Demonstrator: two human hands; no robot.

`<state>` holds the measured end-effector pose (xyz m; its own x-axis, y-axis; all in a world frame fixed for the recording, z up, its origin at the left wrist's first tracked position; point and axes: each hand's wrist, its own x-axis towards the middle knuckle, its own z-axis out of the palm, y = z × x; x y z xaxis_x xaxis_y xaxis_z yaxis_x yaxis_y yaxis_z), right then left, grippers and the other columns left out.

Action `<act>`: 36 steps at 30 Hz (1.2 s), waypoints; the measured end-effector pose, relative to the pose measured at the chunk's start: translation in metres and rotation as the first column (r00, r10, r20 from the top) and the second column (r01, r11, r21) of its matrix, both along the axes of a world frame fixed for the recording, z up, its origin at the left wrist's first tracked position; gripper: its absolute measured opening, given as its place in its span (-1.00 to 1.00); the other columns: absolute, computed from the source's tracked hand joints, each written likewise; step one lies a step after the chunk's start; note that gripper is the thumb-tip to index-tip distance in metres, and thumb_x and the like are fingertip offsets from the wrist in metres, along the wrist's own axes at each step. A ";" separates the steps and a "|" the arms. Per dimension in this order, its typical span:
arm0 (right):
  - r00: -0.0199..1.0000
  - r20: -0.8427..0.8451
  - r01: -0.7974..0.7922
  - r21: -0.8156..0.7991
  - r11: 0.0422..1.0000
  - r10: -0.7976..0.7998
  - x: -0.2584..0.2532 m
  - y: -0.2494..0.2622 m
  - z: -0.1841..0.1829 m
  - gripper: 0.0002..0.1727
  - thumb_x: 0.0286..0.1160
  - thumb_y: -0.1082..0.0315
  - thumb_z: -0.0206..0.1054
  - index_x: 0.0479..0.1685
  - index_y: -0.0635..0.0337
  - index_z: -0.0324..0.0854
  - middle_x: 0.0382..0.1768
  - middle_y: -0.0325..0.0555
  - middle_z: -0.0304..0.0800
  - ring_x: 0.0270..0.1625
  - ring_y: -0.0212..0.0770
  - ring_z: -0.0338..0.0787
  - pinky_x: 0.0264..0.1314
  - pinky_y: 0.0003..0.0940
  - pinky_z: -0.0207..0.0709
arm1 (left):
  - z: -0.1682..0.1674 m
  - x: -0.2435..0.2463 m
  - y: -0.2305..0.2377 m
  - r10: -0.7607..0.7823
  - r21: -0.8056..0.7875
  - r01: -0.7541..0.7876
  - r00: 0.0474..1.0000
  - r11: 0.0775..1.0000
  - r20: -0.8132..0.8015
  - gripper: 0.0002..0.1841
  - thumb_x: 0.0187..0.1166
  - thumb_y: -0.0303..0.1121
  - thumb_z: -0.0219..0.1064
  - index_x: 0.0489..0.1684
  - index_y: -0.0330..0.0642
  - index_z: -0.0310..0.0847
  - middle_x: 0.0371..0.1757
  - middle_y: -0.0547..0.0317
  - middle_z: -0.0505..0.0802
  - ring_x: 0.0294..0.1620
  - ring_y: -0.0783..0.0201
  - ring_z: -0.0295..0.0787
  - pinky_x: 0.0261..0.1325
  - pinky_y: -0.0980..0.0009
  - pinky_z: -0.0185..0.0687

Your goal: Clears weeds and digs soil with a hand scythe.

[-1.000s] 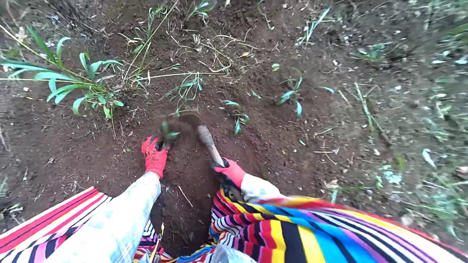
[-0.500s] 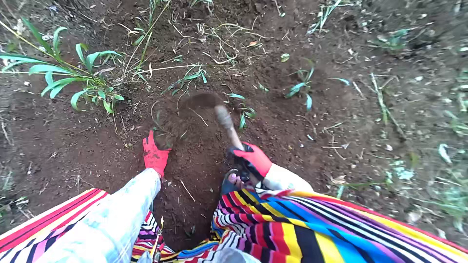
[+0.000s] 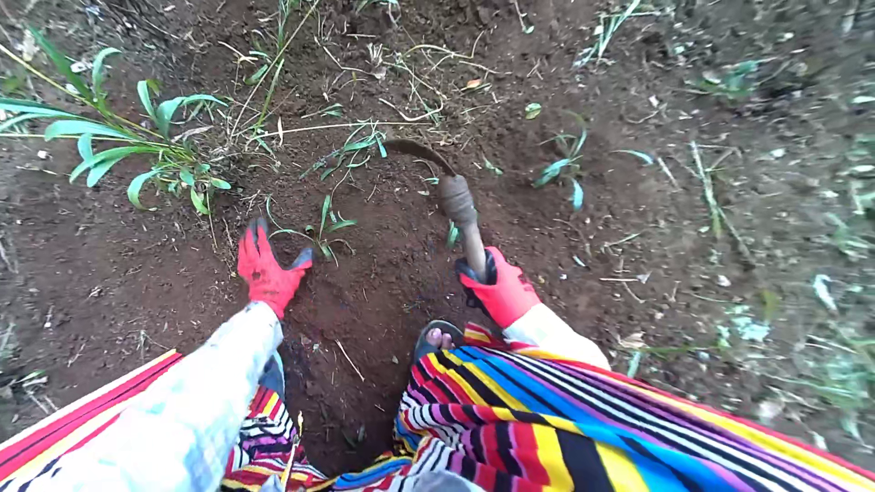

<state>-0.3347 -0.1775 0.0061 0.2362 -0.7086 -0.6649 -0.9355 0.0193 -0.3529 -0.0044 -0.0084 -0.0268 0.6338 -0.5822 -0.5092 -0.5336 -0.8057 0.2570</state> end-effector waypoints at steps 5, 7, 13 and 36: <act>0.911 0.066 -0.349 -0.403 0.846 0.408 0.031 0.026 0.008 -0.03 0.13 0.18 0.68 0.69 0.27 0.38 0.63 0.47 0.38 0.71 0.48 0.31 0.65 0.42 0.23 | -0.036 0.030 -0.011 -0.451 -0.137 0.455 0.890 0.880 0.063 0.22 -0.09 0.09 0.82 0.81 0.02 0.26 0.89 -0.12 0.17 0.90 -0.40 -0.23 0.63 -0.58 -0.13; 0.873 0.107 -0.446 -0.216 0.868 0.475 0.061 0.037 0.000 -0.03 0.28 0.11 0.63 0.78 0.12 0.27 0.60 0.32 0.45 0.63 0.32 0.48 0.56 0.27 0.42 | -0.038 0.028 -0.011 -0.517 -0.122 0.515 0.856 0.848 0.023 0.09 -0.07 0.12 0.80 0.72 0.18 0.41 0.87 -0.03 0.26 0.89 -0.30 -0.11 0.70 -0.47 -0.13; 0.827 -0.012 -0.559 0.080 0.825 0.562 0.140 0.018 -0.038 0.18 0.35 0.14 0.61 0.94 0.03 -0.17 0.51 0.41 0.50 0.38 0.40 0.68 0.33 0.37 0.56 | -0.040 0.028 -0.022 -0.443 -0.164 0.437 0.896 0.884 -0.002 0.07 -0.03 0.12 0.78 0.73 0.24 0.40 0.81 -0.08 0.33 0.81 -0.26 0.10 0.62 -0.37 0.15; 0.832 0.290 -0.493 -0.003 0.870 0.472 0.172 0.024 -0.013 -0.02 0.35 0.17 0.60 0.86 -0.12 0.17 0.67 0.22 0.38 0.65 0.21 0.48 0.64 0.19 0.41 | -0.017 0.070 -0.004 -0.293 -0.245 0.191 0.817 0.950 -0.496 -0.15 0.28 -0.23 0.67 0.67 -0.17 0.40 0.56 -0.10 0.61 0.55 0.12 0.58 0.63 0.19 0.48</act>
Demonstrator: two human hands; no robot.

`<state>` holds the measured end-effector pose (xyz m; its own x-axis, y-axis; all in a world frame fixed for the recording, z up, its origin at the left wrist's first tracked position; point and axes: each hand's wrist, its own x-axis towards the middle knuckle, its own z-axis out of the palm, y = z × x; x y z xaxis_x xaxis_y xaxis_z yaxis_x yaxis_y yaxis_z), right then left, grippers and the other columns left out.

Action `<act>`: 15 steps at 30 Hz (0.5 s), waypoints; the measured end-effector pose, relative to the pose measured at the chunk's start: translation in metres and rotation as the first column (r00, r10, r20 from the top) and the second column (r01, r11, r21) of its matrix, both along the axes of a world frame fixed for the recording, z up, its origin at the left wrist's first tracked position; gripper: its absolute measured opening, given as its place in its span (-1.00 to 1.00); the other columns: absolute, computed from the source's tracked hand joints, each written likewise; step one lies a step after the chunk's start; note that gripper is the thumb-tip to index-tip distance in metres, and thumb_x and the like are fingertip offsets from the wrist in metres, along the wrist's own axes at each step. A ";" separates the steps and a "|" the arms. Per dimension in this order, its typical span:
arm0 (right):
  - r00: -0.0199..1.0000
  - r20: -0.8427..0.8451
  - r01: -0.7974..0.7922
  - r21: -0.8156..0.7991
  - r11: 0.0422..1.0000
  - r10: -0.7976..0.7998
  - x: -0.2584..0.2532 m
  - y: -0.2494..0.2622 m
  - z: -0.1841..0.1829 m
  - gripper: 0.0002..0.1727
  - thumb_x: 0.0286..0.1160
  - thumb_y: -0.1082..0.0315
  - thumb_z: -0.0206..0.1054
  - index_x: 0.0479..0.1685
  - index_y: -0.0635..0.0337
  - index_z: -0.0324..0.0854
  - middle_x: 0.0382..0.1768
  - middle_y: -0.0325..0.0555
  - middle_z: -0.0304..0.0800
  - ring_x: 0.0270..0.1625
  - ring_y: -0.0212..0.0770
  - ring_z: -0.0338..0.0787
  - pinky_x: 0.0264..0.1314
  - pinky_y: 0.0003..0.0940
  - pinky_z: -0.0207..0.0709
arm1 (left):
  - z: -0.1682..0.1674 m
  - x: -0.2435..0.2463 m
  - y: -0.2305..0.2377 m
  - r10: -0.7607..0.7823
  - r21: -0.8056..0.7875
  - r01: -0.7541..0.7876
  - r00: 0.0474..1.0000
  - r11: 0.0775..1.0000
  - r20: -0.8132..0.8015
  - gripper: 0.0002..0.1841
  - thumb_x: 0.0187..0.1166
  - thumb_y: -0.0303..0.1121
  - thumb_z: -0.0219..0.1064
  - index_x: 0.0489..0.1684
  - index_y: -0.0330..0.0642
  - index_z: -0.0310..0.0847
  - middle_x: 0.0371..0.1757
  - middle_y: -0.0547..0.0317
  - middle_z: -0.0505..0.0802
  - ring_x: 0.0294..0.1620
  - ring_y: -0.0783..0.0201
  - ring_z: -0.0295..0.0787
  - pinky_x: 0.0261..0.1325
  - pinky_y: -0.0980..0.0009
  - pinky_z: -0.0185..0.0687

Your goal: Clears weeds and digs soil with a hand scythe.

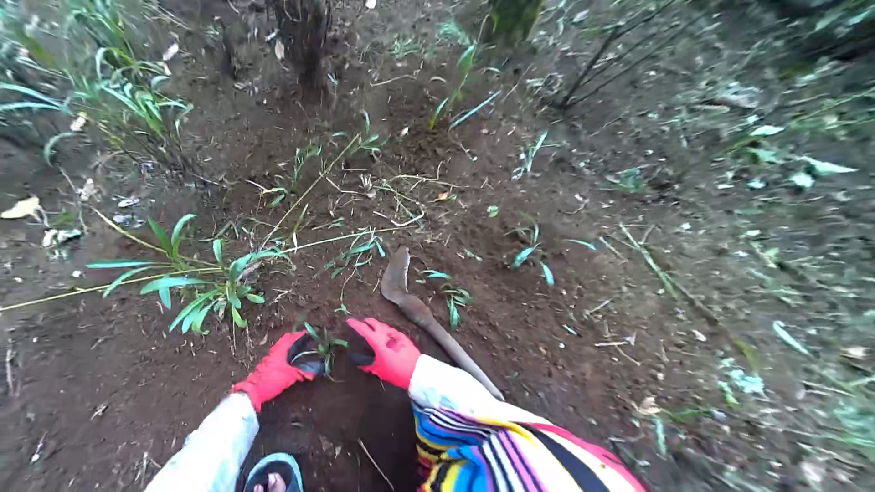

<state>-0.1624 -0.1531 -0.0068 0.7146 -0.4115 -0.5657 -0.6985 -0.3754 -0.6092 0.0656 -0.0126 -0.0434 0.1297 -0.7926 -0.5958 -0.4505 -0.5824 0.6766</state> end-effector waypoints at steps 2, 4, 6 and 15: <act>0.961 0.165 0.252 -0.181 0.951 -0.223 -0.054 0.009 0.001 -0.17 0.38 0.09 0.55 0.73 0.05 0.40 0.61 0.26 0.48 0.65 0.20 0.50 0.68 0.12 0.39 | 0.009 0.011 0.002 0.137 -0.144 -0.147 0.988 0.979 -0.077 -0.29 0.43 -0.22 0.54 0.61 -0.26 0.44 0.41 -0.04 0.75 0.38 0.22 0.72 0.49 0.27 0.63; 0.878 0.298 0.467 -0.359 0.808 -0.375 -0.099 0.011 -0.015 -0.20 0.31 0.05 0.57 0.59 0.24 0.53 0.51 0.38 0.56 0.59 0.33 0.54 0.62 0.21 0.42 | 0.023 0.013 -0.013 0.221 -0.284 -0.214 0.975 0.935 -0.005 -0.43 0.60 -0.20 0.37 0.56 -0.29 0.49 0.42 -0.09 0.75 0.37 0.19 0.73 0.48 0.25 0.61; 0.872 0.232 0.488 -0.475 0.732 -0.431 -0.134 0.012 -0.034 -0.13 0.24 -0.01 0.58 0.60 0.24 0.51 0.52 0.42 0.54 0.59 0.41 0.52 0.58 0.31 0.41 | 0.035 0.007 -0.034 0.239 -0.342 -0.192 0.966 0.920 0.101 -0.49 0.65 -0.17 0.32 0.51 -0.25 0.57 0.47 -0.11 0.72 0.46 0.14 0.67 0.56 0.19 0.55; 0.900 0.032 0.433 -0.171 0.885 -0.435 -0.161 0.003 -0.020 -0.23 0.25 0.25 0.60 0.59 0.21 0.52 0.43 0.35 0.63 0.46 0.26 0.67 0.53 0.17 0.51 | 0.022 -0.033 -0.165 0.029 -0.081 0.009 0.894 0.997 0.447 -0.35 0.61 0.01 0.40 0.67 -0.05 0.46 0.73 -0.16 0.46 0.75 -0.21 0.30 0.70 -0.30 0.18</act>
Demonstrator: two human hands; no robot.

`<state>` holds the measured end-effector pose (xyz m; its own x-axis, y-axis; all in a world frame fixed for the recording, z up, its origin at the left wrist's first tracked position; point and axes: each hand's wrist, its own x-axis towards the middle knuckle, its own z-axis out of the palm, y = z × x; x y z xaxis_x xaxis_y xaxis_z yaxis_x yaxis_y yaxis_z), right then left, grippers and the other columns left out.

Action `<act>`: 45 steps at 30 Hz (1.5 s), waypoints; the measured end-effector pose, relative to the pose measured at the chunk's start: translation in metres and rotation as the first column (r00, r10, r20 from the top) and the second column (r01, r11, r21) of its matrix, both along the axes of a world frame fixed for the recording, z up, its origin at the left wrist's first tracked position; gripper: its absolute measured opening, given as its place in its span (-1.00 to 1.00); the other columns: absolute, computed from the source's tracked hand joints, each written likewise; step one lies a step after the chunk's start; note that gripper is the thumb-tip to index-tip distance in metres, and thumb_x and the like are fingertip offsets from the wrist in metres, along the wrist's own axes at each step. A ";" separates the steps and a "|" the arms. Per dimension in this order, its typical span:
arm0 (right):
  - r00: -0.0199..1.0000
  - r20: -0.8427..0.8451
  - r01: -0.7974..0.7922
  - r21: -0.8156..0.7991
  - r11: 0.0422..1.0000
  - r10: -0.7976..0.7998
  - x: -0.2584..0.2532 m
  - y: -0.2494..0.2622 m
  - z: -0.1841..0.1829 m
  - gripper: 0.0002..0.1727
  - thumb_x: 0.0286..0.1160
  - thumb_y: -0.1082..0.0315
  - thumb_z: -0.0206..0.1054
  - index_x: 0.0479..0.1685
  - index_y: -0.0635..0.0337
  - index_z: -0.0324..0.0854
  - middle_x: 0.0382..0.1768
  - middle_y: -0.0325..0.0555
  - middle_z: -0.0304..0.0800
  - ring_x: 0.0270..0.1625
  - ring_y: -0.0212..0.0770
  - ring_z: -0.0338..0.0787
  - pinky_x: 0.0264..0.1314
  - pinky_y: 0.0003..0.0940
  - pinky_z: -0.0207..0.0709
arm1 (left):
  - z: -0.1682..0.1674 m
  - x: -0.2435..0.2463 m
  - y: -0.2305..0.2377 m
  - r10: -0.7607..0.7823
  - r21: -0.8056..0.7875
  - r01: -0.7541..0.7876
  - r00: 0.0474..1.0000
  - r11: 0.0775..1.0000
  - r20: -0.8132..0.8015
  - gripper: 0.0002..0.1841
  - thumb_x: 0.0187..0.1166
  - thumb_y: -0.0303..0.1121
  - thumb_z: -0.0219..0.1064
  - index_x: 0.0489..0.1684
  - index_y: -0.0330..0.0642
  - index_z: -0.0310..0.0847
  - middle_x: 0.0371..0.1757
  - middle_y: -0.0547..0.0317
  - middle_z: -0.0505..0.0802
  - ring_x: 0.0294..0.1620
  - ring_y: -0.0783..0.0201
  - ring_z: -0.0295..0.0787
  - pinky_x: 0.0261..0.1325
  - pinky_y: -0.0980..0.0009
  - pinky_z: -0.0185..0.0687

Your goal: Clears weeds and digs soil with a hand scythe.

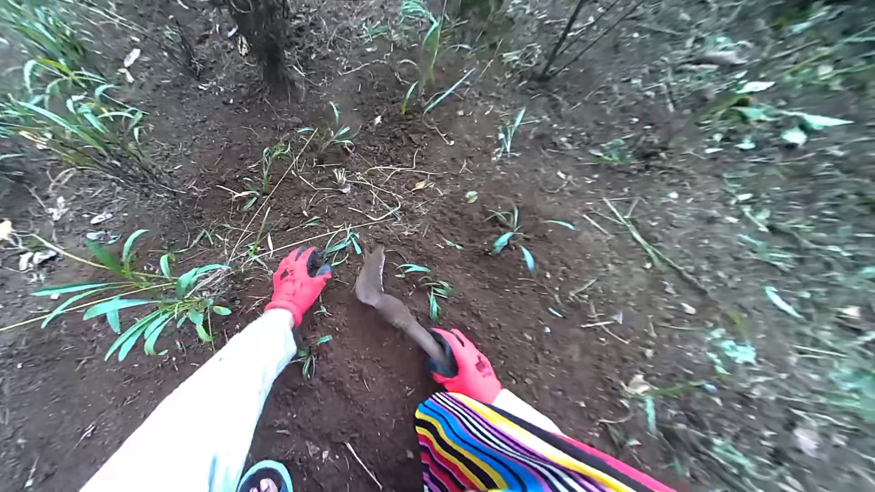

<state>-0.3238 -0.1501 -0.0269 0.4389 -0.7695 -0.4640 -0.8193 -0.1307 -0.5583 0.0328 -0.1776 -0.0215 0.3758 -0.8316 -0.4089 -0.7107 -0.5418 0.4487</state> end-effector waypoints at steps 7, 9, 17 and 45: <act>0.999 -0.040 -0.024 0.163 0.986 0.031 -0.063 0.022 -0.030 -0.37 0.41 0.17 0.53 0.54 0.09 0.58 0.40 0.21 0.70 0.44 0.17 0.71 0.51 0.19 0.53 | -0.040 -0.038 -0.052 -0.104 0.033 0.099 0.976 0.995 0.190 -0.27 0.32 -0.05 0.62 0.61 0.26 0.51 0.82 -0.08 0.32 0.80 -0.39 0.05 0.51 -0.53 0.14; 0.999 -0.012 -0.047 0.081 0.996 0.048 -0.075 0.027 -0.038 -0.43 0.42 0.15 0.50 0.43 0.15 0.66 0.31 0.23 0.76 0.36 0.17 0.76 0.44 0.18 0.59 | -0.040 -0.048 -0.047 -0.200 -0.012 0.204 0.967 0.979 0.157 -0.45 0.35 -0.28 0.61 0.41 0.07 0.68 0.62 -0.14 0.57 0.69 -0.34 0.29 0.51 -0.41 0.29; 1.000 0.009 -0.013 0.180 0.984 0.011 -0.084 0.020 -0.054 -0.44 0.40 0.16 0.49 0.45 0.09 0.67 0.38 0.21 0.72 0.44 0.15 0.72 0.54 0.17 0.49 | -0.004 -0.044 -0.054 -0.173 -0.207 0.149 0.980 0.967 -0.102 -0.62 0.68 -0.33 0.33 0.41 -0.24 0.67 0.32 -0.22 0.81 0.40 -0.15 0.73 0.54 -0.20 0.47; 0.998 0.044 -0.065 0.287 0.956 0.055 -0.089 0.016 -0.054 -0.52 0.56 0.12 0.36 0.43 0.07 0.68 0.30 0.17 0.77 0.38 0.09 0.75 0.49 0.07 0.56 | -0.050 -0.059 -0.111 -0.437 -0.454 0.423 0.896 0.784 0.080 -0.60 0.20 -0.33 0.66 0.05 -0.19 0.82 0.37 -0.27 0.74 0.38 -0.22 0.72 0.39 -0.20 0.63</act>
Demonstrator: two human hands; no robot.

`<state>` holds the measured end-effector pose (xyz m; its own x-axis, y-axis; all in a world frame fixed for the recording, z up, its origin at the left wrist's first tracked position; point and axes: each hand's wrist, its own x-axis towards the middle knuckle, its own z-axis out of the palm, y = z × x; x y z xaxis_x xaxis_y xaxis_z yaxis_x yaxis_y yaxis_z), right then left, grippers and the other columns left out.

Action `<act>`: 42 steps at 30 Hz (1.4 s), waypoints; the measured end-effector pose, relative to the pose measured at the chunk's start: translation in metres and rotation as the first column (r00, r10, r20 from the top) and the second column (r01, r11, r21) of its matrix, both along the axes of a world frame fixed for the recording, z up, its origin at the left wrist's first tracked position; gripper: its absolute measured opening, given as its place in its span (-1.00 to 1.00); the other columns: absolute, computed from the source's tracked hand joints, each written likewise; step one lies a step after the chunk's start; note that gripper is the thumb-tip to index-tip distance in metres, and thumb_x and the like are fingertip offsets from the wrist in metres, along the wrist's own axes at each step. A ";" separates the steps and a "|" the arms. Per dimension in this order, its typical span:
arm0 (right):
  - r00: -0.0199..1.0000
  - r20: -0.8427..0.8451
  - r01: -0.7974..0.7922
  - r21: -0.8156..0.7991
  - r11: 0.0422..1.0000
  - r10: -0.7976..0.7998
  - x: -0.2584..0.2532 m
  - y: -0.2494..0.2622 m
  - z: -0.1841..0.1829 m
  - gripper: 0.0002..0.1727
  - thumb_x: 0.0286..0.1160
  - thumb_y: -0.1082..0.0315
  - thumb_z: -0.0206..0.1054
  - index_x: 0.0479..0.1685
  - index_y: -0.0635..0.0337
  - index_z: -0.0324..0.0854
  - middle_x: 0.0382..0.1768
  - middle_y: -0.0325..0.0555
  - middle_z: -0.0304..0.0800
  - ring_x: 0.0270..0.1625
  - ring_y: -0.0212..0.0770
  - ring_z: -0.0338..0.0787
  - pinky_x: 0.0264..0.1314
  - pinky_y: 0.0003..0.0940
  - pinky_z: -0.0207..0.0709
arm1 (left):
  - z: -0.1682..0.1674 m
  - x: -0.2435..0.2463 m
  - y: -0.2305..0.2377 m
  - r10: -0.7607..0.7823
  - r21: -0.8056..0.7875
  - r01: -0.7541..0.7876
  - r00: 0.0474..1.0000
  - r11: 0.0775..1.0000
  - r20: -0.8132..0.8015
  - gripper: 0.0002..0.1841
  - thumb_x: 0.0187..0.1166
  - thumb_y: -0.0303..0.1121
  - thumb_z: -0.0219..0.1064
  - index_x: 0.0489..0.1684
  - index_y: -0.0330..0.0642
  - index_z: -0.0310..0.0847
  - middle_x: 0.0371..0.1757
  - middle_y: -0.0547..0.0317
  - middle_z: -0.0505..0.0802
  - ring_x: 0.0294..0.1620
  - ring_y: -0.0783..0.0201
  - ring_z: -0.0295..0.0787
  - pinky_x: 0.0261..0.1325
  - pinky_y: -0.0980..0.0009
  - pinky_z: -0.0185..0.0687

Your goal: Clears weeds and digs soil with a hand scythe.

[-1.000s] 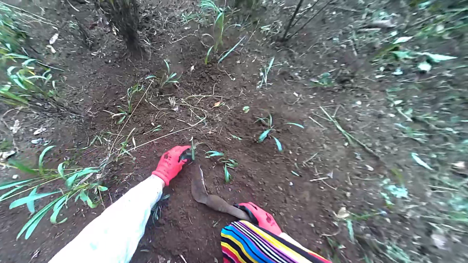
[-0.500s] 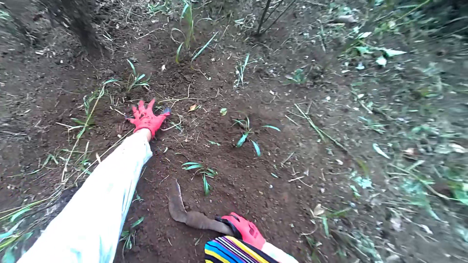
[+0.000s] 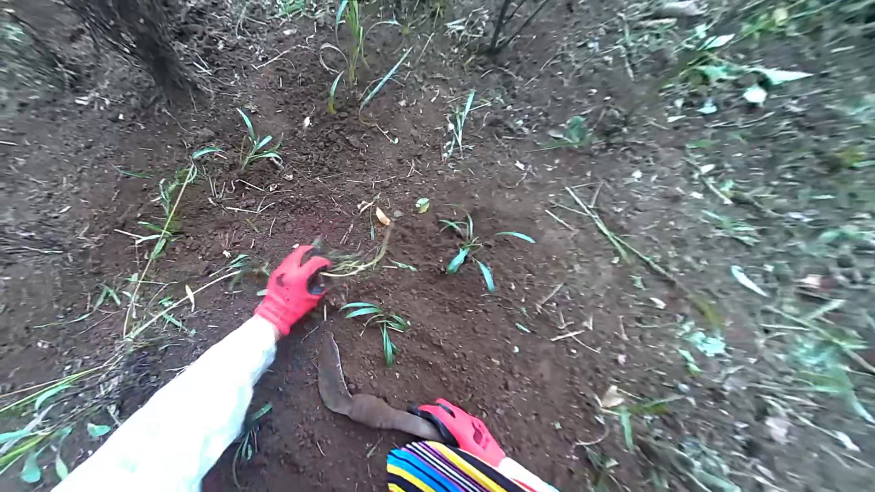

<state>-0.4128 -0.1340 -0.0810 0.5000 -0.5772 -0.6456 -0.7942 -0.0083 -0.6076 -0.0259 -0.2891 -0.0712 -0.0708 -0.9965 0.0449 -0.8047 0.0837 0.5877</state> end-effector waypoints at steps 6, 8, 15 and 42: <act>1.000 0.027 0.014 -0.134 0.991 -0.011 -0.009 0.011 -0.017 -0.54 0.56 0.04 0.34 0.37 -0.01 0.72 0.27 0.04 0.82 0.32 -0.02 0.80 0.43 0.02 0.63 | 0.007 0.116 0.020 0.476 0.134 -0.505 0.856 0.852 0.202 -0.48 0.47 -0.31 0.47 0.48 -0.04 0.62 0.72 -0.13 0.48 0.78 -0.24 0.26 0.73 -0.41 0.06; 0.999 0.039 0.020 -0.137 0.990 -0.015 -0.012 0.012 -0.025 -0.52 0.56 0.01 0.33 0.38 -0.01 0.71 0.27 0.03 0.82 0.33 -0.03 0.79 0.46 0.00 0.61 | -0.005 0.122 0.015 0.587 0.226 -0.652 0.754 0.724 0.295 -0.38 0.56 0.08 0.36 0.64 0.18 0.48 0.81 -0.13 0.35 0.82 -0.35 0.11 0.62 -0.62 -0.04; 1.000 -0.009 -0.006 -0.154 0.988 0.005 -0.013 0.011 -0.025 -0.45 0.49 -0.02 0.36 0.40 0.08 0.70 0.26 0.10 0.81 0.33 0.03 0.79 0.45 0.06 0.60 | 0.008 0.016 0.052 0.378 0.283 -0.407 0.913 0.869 0.151 -0.55 0.31 -0.31 0.61 0.24 0.06 0.79 0.58 -0.21 0.60 0.63 -0.29 0.40 0.60 -0.29 0.31; 1.000 -0.009 0.027 -0.109 0.994 -0.028 -0.010 0.008 -0.017 -0.48 0.55 0.08 0.35 0.45 0.11 0.66 0.37 0.10 0.76 0.45 0.00 0.72 0.60 -0.01 0.47 | 0.011 0.019 0.054 0.479 0.331 -0.532 0.846 0.779 0.233 -0.42 0.35 -0.19 0.58 0.45 0.01 0.64 0.65 -0.24 0.50 0.67 -0.39 0.31 0.55 -0.35 0.38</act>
